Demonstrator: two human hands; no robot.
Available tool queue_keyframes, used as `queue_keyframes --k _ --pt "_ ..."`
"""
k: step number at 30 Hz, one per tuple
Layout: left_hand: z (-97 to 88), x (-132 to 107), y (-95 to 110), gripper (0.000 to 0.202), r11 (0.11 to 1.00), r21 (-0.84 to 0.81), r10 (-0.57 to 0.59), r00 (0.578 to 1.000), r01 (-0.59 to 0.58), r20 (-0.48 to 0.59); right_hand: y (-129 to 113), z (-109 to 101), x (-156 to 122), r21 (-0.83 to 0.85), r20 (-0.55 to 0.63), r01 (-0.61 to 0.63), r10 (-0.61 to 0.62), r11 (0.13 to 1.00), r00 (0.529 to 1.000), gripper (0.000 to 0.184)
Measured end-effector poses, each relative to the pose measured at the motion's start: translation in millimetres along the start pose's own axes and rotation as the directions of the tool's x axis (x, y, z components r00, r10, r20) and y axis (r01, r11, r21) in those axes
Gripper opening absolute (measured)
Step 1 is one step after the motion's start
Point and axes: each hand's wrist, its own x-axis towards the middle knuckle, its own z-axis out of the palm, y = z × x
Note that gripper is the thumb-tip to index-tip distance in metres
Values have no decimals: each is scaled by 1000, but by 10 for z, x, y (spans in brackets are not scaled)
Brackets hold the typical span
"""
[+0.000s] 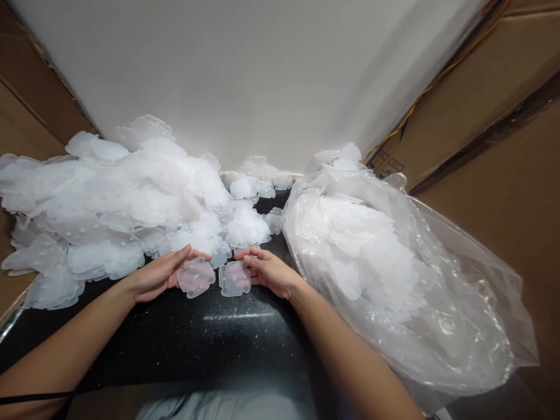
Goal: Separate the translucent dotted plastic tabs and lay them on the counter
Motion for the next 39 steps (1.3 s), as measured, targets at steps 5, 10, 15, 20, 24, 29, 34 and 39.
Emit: queue_keyframes --k 5,10,15,20,24,29,34,39 --pt "-20 5 -21 65 1000 23 16 999 -17 43 2 -2 3 -6 0 -3 3 1000 1000 36" --pt "-34 9 -51 68 999 28 29 998 -31 63 -1 7 -6 -27 -2 -12 12 1000 1000 35" --pt "-31 -4 -55 67 999 33 38 997 -41 74 7 18 -14 -43 0 -27 27 999 1000 34" --pt "-30 -16 -41 65 999 38 30 994 -34 106 3 23 -12 -45 2 -29 30 999 1000 34" --pt "-33 -14 -42 65 998 60 24 993 -31 117 -1 21 -13 -43 6 -27 28 999 1000 33" --pt "-29 -18 -26 65 995 97 26 993 -37 111 -2 17 -14 -44 11 -22 22 999 1000 33" --pt "-11 -27 1 64 992 119 28 995 -39 99 -4 10 -7 -40 10 -24 25 999 1000 36" --pt "-6 -38 7 67 985 169 18 996 -33 85 -9 8 -3 -46 11 -18 19 999 1000 33"
